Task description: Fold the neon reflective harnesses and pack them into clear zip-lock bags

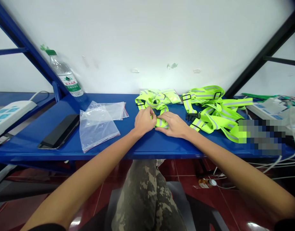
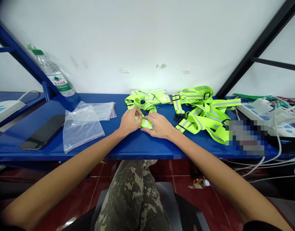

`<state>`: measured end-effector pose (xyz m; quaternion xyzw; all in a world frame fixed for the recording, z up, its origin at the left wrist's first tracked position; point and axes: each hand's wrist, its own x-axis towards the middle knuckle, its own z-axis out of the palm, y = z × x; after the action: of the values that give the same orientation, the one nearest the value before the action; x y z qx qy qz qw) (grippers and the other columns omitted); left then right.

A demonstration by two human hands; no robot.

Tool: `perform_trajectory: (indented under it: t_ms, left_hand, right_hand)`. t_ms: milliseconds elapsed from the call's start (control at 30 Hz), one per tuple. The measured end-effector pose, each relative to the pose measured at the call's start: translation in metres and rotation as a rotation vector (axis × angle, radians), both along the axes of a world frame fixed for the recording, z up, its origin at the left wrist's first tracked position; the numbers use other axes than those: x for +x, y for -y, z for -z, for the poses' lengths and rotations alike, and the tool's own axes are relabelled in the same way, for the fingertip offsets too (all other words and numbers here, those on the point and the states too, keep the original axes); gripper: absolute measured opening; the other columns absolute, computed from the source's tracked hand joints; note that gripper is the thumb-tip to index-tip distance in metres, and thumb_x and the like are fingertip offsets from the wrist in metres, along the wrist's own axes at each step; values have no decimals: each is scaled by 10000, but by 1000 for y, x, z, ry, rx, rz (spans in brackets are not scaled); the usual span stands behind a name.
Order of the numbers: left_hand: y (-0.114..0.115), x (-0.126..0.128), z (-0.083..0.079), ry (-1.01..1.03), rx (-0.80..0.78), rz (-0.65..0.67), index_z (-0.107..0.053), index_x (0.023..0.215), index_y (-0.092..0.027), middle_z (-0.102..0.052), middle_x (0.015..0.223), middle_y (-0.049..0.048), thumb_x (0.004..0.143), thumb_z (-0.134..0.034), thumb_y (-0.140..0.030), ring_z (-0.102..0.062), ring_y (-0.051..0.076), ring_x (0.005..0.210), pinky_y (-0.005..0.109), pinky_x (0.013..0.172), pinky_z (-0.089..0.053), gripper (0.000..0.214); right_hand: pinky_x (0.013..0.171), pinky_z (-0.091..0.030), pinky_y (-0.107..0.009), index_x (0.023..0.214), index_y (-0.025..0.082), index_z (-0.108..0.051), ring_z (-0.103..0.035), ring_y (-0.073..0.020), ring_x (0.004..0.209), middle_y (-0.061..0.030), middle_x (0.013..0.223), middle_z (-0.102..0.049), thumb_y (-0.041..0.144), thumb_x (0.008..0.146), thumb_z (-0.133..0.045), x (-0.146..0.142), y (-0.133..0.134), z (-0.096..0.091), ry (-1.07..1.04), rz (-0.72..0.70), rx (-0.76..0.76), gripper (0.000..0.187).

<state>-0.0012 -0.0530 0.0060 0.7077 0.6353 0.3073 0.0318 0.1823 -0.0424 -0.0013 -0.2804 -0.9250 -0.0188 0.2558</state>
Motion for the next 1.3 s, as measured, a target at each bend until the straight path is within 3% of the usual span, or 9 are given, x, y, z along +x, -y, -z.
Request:
perform_trajectory:
  t_ms: [133, 267, 533, 700, 800, 1000, 1300]
  left_hand:
    - [6, 1, 0, 8, 25, 35, -601, 901, -191, -722, 906, 73, 893, -521, -243, -660, 224, 880, 335, 780, -479, 96]
    - [14, 6, -2, -90, 104, -31, -627, 896, -196, -737, 891, 73, 929, -509, -304, -657, 242, 907, 344, 768, -466, 163]
    - [24, 9, -5, -327, 187, 30, -662, 946, -160, -751, 917, 114, 1052, -286, -343, -674, 253, 903, 360, 785, -438, 432]
    - [22, 9, -12, -313, 127, -17, -676, 1008, -154, -756, 905, 128, 1065, -221, -351, -705, 256, 869, 337, 707, -433, 500]
    - [19, 9, -18, -289, 59, -67, -699, 1018, -163, -765, 892, 133, 1066, -195, -383, -722, 264, 820, 328, 661, -426, 552]
    - [7, 6, -25, -255, 11, -82, -743, 939, -133, -770, 914, 164, 1062, -224, -377, -730, 274, 866, 339, 740, -456, 586]
    - [-16, 2, -23, -105, 19, 2, -743, 803, -163, -759, 834, 143, 1036, -295, -386, -712, 269, 811, 344, 724, -444, 553]
  right_hand:
    - [881, -519, -414, 1074, 129, -683, -656, -298, 982, -153, 1053, -709, 451, 949, -585, -1, -1, 0, 16, 7, 1, 359]
    - [886, -515, -411, 1081, 114, -688, -664, -304, 992, -151, 1038, -719, 404, 971, -549, -1, 1, -3, 26, 11, -29, 340]
    - [912, -499, -381, 1155, 149, -694, -687, -290, 1056, -123, 1125, -741, 348, 1001, -495, -1, -1, -6, -48, 55, -131, 321]
    - [893, -474, -349, 1133, 169, -707, -691, -282, 1073, -115, 1151, -745, 407, 1017, -468, -2, -3, -11, -78, 89, -212, 357]
    - [808, -442, -310, 1029, 187, -717, -708, -261, 984, -100, 1062, -761, 439, 1026, -444, -5, -3, -15, -78, 114, -266, 372]
    - [655, -318, -286, 865, 188, -667, -675, -226, 762, -88, 831, -734, 486, 1034, -383, -14, -6, -20, -88, 261, -282, 444]
    - [594, -288, -275, 673, 203, -484, -469, -150, 595, -26, 626, -529, 583, 1011, -295, -18, -17, -19, -286, 204, -316, 543]
